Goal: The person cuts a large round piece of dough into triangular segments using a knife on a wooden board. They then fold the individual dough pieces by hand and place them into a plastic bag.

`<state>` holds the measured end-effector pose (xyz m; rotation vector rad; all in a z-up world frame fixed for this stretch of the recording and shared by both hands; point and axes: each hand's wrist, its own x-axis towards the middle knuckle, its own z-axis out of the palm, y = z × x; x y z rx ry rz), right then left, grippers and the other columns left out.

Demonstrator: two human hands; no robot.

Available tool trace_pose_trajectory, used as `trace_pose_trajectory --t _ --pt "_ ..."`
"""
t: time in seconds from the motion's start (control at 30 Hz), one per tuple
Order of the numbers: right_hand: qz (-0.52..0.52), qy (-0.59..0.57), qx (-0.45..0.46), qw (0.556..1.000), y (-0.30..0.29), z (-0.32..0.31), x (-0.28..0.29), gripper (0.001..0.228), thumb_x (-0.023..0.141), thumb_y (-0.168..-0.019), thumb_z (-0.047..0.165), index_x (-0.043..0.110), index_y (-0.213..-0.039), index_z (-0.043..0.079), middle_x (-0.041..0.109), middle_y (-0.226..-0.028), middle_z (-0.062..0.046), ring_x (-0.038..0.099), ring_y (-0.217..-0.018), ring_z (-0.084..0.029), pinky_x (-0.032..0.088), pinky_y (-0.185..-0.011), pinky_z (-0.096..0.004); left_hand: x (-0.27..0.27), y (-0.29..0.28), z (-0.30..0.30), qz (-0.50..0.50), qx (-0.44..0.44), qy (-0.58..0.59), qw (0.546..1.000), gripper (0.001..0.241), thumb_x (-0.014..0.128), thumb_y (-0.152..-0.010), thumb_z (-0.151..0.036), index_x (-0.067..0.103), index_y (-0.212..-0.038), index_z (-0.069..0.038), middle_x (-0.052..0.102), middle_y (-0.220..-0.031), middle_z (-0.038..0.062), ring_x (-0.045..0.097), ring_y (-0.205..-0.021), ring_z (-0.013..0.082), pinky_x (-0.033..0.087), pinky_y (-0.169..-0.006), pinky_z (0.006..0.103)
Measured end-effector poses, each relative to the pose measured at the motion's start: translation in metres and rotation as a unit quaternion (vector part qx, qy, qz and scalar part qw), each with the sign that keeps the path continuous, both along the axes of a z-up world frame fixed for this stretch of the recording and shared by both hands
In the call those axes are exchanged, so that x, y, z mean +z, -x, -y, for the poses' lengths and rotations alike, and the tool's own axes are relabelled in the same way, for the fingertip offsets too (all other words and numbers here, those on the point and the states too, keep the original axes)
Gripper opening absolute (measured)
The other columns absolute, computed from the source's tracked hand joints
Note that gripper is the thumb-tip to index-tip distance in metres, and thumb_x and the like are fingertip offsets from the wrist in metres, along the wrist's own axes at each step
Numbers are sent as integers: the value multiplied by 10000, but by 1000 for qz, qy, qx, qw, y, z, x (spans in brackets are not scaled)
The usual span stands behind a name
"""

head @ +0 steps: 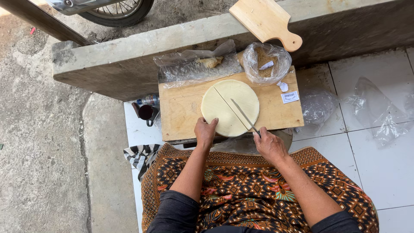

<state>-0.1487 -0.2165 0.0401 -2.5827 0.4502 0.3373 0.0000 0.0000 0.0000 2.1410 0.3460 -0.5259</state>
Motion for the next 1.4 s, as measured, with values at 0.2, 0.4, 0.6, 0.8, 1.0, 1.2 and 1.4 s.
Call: trace_pose_trajectory --t 0.2,0.4,0.6,0.8,1.0,1.2,1.4 --pt "-39 1 3 999 4 -6 9 328 471 -1048 366 512 -1052 41 722 -747 -182 740 -742 -408 590 -696 -531 23 12 10 33 -26 -16 999 438 787 -896 -204 544 -1147 60 714 -1027 250 730 -876 302 603 -808 392" --pt "-38 -26 9 999 -22 -16 14 381 389 -1086 379 480 -1092 9 718 -795 -255 724 -799 -468 571 -750 -556 67 9 8 -32 -179 -209 961 629 768 -934 -376 446 -1207 90 698 -1000 273 703 -916 372 568 -760 442" --pt "-42 -12 30 999 -61 -33 32 378 359 -1089 360 464 -1096 -2 709 -861 -290 700 -866 -501 558 -806 -565 58 -40 11 260 -266 -226 900 597 740 -956 -256 526 -1484 -77 545 -1450 157 485 -1398 350 394 -1142 563" --pt "-84 -10 36 996 -92 -48 47 392 323 -1094 362 466 -1097 -3 719 -907 -284 706 -912 -484 545 -856 -561 48 -96 17 246 -346 -249 871 892 850 -734 -229 463 -1531 -326 156 -1712 63 6 -1578 357 6 -1224 669" --pt "-131 -11 28 991 -108 -52 55 388 306 -1093 354 465 -1135 2 730 -904 -264 728 -927 -443 553 -863 -546 65 -124 29 190 -408 -246 859 969 941 -582 -244 540 -1447 -420 103 -1709 23 -54 -1580 332 -41 -1215 676" --pt "-123 6 25 992 -110 -56 49 386 313 -1097 341 488 -1112 -4 714 -905 -265 727 -912 -445 561 -847 -548 66 -133 39 188 -440 -254 841 831 921 -611 -209 632 -1366 -401 125 -1725 24 -67 -1588 339 -59 -1217 693" --pt "-25 17 65 997 -118 -52 21 333 381 -1082 262 529 -1013 -29 716 -822 -275 743 -822 -425 593 -769 -514 49 -135 43 201 -437 -263 836 618 799 -778 -215 648 -1352 -387 140 -1709 34 -70 -1578 345 -97 -1190 702"
